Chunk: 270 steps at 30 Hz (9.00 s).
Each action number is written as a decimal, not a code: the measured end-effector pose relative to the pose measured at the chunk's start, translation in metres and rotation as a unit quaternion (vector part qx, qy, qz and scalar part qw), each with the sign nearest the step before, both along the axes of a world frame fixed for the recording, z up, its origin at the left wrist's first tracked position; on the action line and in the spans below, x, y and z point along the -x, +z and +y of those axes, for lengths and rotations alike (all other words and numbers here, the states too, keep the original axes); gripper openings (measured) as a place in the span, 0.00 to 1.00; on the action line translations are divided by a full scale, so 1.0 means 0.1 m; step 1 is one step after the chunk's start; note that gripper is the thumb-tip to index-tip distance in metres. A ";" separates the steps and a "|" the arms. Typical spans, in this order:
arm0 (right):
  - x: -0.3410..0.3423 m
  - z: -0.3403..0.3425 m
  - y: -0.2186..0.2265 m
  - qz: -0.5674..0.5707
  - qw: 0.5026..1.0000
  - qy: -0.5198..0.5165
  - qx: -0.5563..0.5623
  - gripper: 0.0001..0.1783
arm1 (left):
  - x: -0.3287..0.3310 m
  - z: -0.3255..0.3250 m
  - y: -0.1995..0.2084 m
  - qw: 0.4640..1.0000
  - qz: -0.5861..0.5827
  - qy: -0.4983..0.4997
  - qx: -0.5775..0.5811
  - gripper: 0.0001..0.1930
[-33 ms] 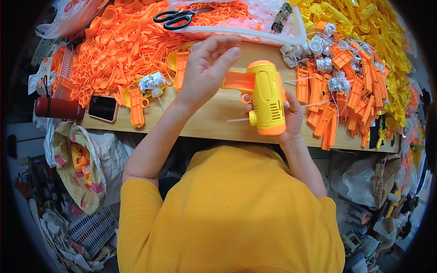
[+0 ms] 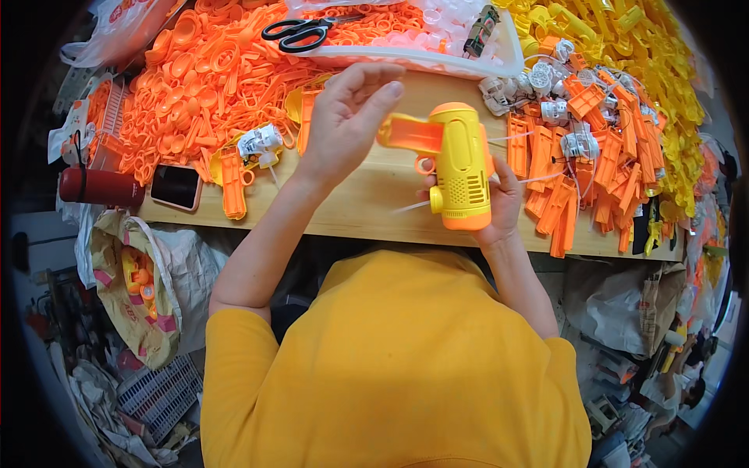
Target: Assembling bright yellow and orange plastic toy guns from component parts on a production table.
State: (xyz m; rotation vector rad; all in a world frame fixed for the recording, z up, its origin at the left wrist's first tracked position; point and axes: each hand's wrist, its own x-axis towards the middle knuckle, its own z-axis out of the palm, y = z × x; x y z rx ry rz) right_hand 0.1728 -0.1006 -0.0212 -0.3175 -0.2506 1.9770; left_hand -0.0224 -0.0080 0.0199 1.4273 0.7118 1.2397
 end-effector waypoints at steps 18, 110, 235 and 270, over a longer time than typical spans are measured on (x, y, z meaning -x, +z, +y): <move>-0.03 -0.04 -0.08 -0.034 0.996 -0.064 0.048 0.35 | -0.09 -0.07 -0.41 0.944 -0.076 -0.091 0.307 0.18; -0.12 -0.23 -0.26 -0.203 0.966 -0.147 0.060 0.33 | 0.17 -0.63 -0.83 0.979 0.181 0.043 -0.086 0.05; -0.17 -0.22 -0.48 -0.139 0.982 -0.124 0.019 0.36 | 2.79 2.12 -0.55 0.737 0.521 0.425 -0.075 0.15; -0.12 -0.22 -0.41 -0.221 0.963 -0.153 0.017 0.34 | 1.00 0.52 -0.20 0.974 -0.024 0.055 0.218 0.11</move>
